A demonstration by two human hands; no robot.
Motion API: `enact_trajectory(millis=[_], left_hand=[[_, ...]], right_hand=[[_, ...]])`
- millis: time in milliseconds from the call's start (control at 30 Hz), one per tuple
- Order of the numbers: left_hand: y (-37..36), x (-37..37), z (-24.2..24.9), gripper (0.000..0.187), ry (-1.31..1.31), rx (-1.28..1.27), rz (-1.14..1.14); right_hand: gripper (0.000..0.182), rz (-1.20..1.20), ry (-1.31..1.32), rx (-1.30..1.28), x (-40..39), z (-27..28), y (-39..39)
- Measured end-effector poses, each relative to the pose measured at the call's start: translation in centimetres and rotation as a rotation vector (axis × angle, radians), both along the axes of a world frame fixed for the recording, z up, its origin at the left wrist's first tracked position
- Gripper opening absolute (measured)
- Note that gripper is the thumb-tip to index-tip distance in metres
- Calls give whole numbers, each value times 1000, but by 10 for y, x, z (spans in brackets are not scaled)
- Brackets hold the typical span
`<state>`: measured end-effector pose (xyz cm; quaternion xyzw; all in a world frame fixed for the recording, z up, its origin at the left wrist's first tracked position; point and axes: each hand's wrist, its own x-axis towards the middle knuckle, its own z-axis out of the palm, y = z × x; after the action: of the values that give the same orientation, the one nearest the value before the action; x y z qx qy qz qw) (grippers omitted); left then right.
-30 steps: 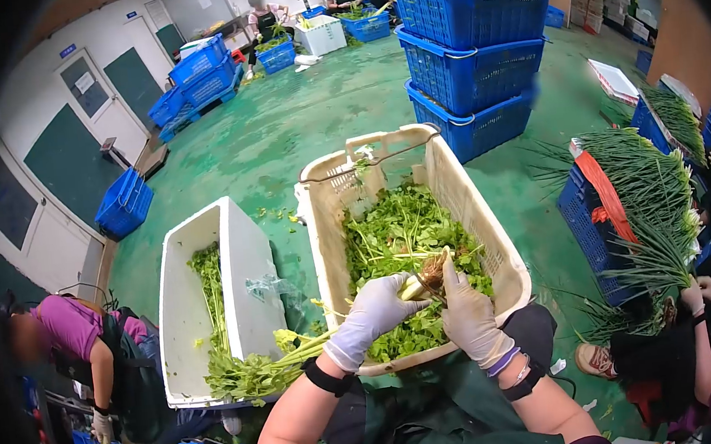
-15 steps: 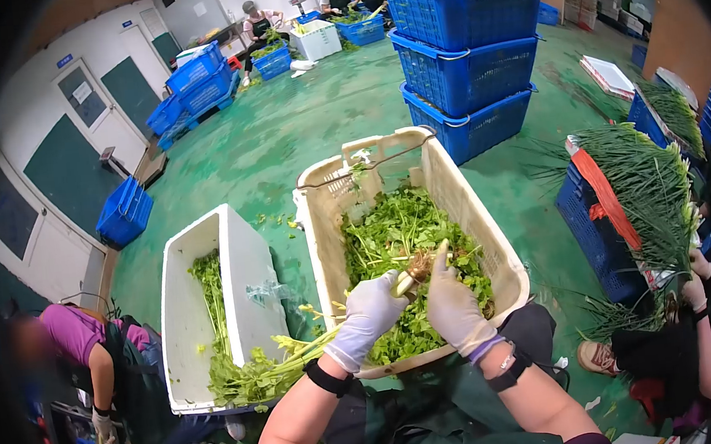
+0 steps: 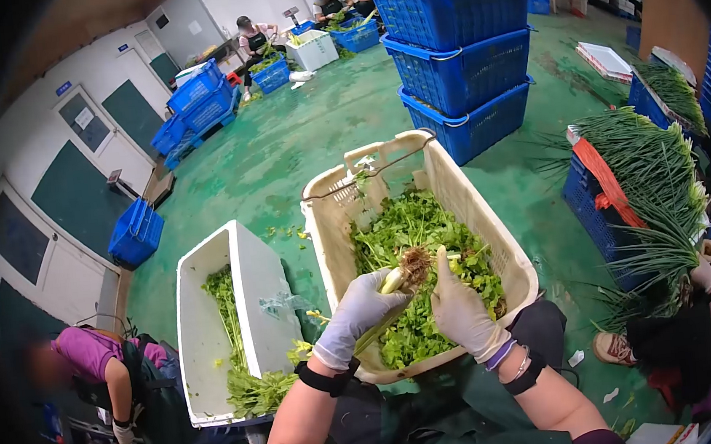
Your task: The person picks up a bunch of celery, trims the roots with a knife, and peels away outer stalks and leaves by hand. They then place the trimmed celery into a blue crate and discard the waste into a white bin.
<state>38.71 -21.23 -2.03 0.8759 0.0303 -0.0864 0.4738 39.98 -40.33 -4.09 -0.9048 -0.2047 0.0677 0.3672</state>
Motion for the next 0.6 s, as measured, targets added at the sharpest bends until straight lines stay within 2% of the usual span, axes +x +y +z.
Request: enact_trajectory(millis=[100,400,467,533,600], left_hand=[[-6,-2,3,22,14,34,20],[-23,-9,-11,27,-107,282,4],[-19,-7,-9,27,-110,296,-13],[-7,-3,-2,27,18,-25,28],[-2,-1,4,24,54,36,30]], right_hand=[[89,34,24,-149,-1,0,3],[84,-14,123,-373,26,2,26],[80,-39,113,-295,32,-9,24],[78,89,203,-37,34,-2,15],[78,58,236,33,20,-4,9]])
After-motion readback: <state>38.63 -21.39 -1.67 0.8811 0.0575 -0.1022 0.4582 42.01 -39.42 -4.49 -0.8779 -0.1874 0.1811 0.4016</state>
